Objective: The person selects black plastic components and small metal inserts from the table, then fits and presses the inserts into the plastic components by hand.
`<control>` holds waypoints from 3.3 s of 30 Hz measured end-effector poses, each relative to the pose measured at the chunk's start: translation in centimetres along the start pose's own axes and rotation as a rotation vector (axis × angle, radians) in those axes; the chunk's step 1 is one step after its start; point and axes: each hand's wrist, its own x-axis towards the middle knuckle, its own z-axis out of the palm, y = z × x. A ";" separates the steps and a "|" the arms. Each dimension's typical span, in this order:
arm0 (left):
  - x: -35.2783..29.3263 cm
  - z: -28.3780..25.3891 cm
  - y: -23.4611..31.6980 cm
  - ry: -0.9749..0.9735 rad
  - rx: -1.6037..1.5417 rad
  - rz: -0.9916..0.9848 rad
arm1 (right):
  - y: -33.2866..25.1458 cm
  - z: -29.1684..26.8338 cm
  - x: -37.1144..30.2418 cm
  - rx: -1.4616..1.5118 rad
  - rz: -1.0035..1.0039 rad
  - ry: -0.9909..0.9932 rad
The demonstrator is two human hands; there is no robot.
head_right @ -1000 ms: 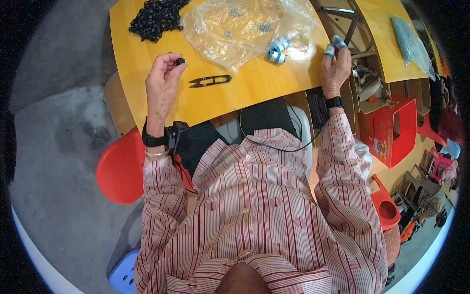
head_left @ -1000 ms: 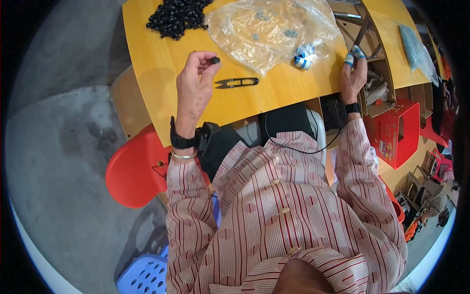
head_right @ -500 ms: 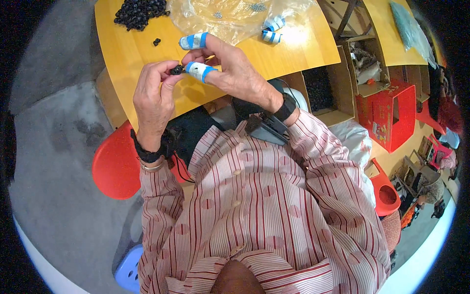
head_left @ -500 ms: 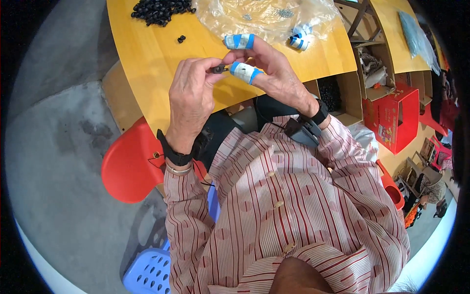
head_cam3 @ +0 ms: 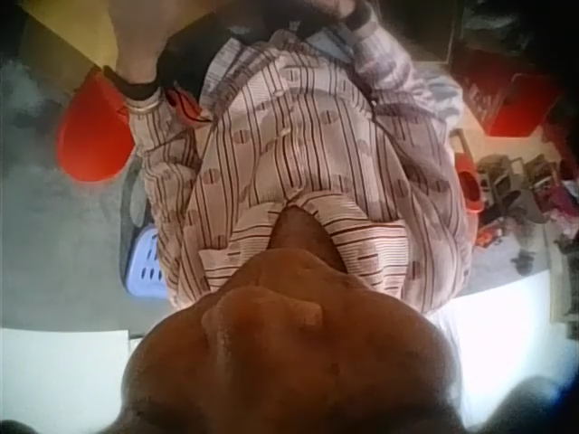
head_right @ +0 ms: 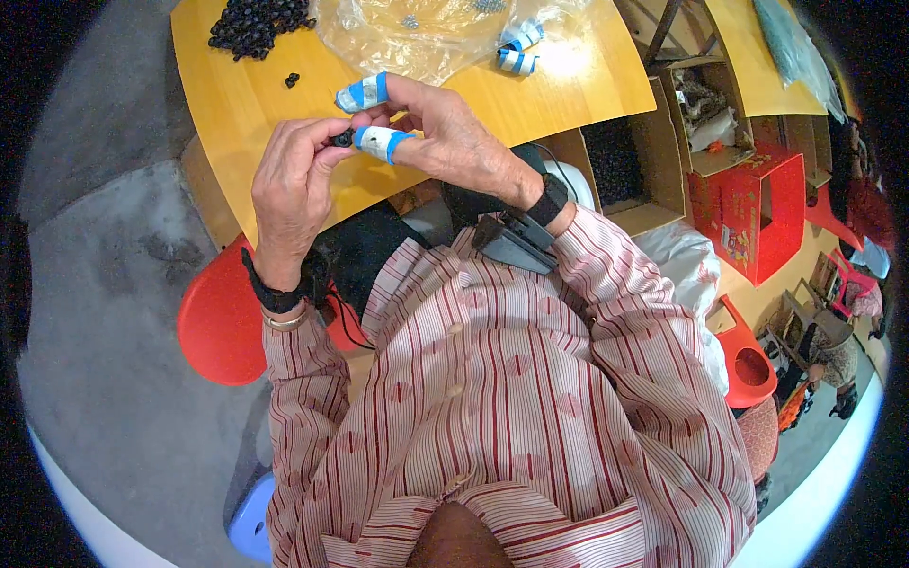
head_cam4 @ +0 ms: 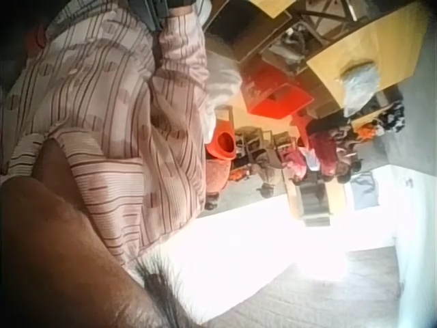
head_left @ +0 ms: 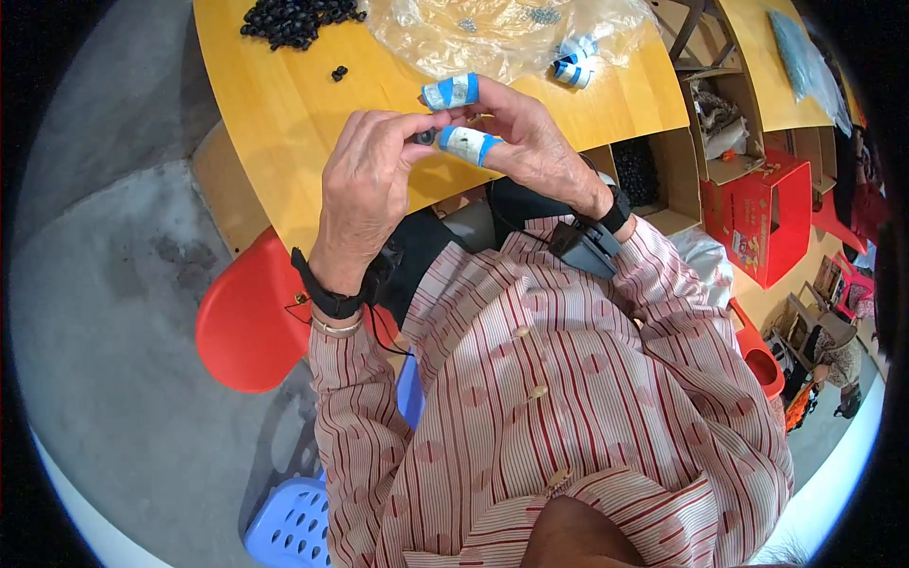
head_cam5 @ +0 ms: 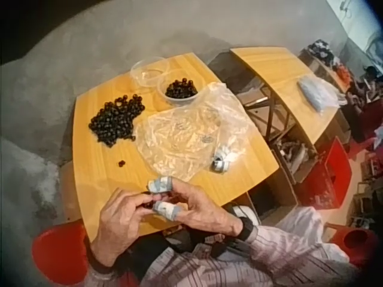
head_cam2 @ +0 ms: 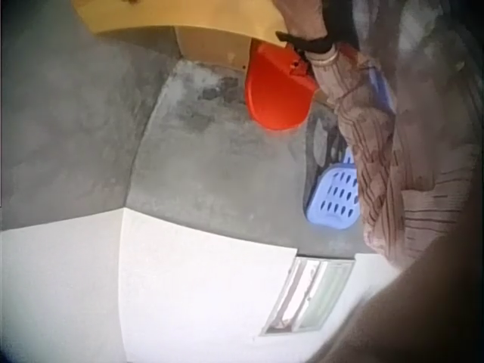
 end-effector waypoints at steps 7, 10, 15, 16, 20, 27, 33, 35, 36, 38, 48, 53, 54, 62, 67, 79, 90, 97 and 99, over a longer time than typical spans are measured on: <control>0.0 0.0 0.3 -0.026 -0.041 -0.043 | 0.2 -0.1 -0.2 0.018 -0.025 0.011; 0.0 0.1 0.1 -0.041 -0.045 -0.070 | -0.1 -0.4 -0.2 0.019 0.068 -0.049; -0.3 0.3 -0.2 -0.046 -0.049 -0.090 | 0.3 0.0 0.1 -0.005 -0.006 0.010; -0.2 0.4 -0.3 -0.044 -0.057 -0.084 | 0.4 0.1 0.1 -0.005 -0.005 0.011; -0.3 0.6 -0.4 -0.046 -0.085 -0.137 | 0.4 0.3 0.1 -0.074 -0.010 0.035; -0.8 1.1 -0.1 0.022 -0.195 -0.301 | -0.3 1.1 0.2 -0.009 0.009 0.093; -1.3 1.2 0.1 0.037 -0.219 -0.335 | -0.6 1.3 -0.2 -0.045 0.031 0.106; -1.5 1.5 -0.1 0.043 -0.336 -0.358 | -0.7 1.3 -0.2 -0.056 0.027 0.114; -1.6 1.6 -0.3 0.042 -0.336 -0.358 | -0.7 1.3 -0.3 -0.067 0.023 0.121; -1.8 2.0 -0.5 0.087 -0.611 -0.425 | -0.9 1.4 -0.3 -0.066 0.021 0.127; -1.9 2.1 -1.7 0.043 -0.401 -0.380 | -1.7 0.9 -0.9 -0.076 0.075 0.237; -1.4 1.0 -2.8 0.174 -0.727 -0.505 | -0.7 0.0 0.5 -0.067 0.068 0.189; -0.9 1.3 -2.5 0.184 -0.743 -0.481 | -0.5 0.1 1.1 -0.086 0.084 0.169; -2.6 2.7 -5.7 0.257 -0.753 -0.566 | 3.3 -4.6 3.4 -1.052 -0.289 0.146; -3.2 4.4 -7.7 0.284 -0.627 -0.607 | 3.6 -4.7 3.9 -1.161 -0.290 0.135; -4.2 6.4 -8.5 0.460 -0.655 -0.605 | 2.1 -9.0 3.2 -1.022 -0.162 0.323; -4.2 6.8 -8.8 0.488 -0.621 -0.626 | 3.4 -9.1 7.9 -1.285 -0.305 0.105; -4.0 6.8 -8.4 0.500 -0.690 -0.657 | 4.4 -10.0 9.3 -1.441 -0.291 -0.022; -4.0 6.7 -8.5 0.496 -0.681 -0.650 | 4.5 -10.1 9.4 -1.411 -0.318 -0.039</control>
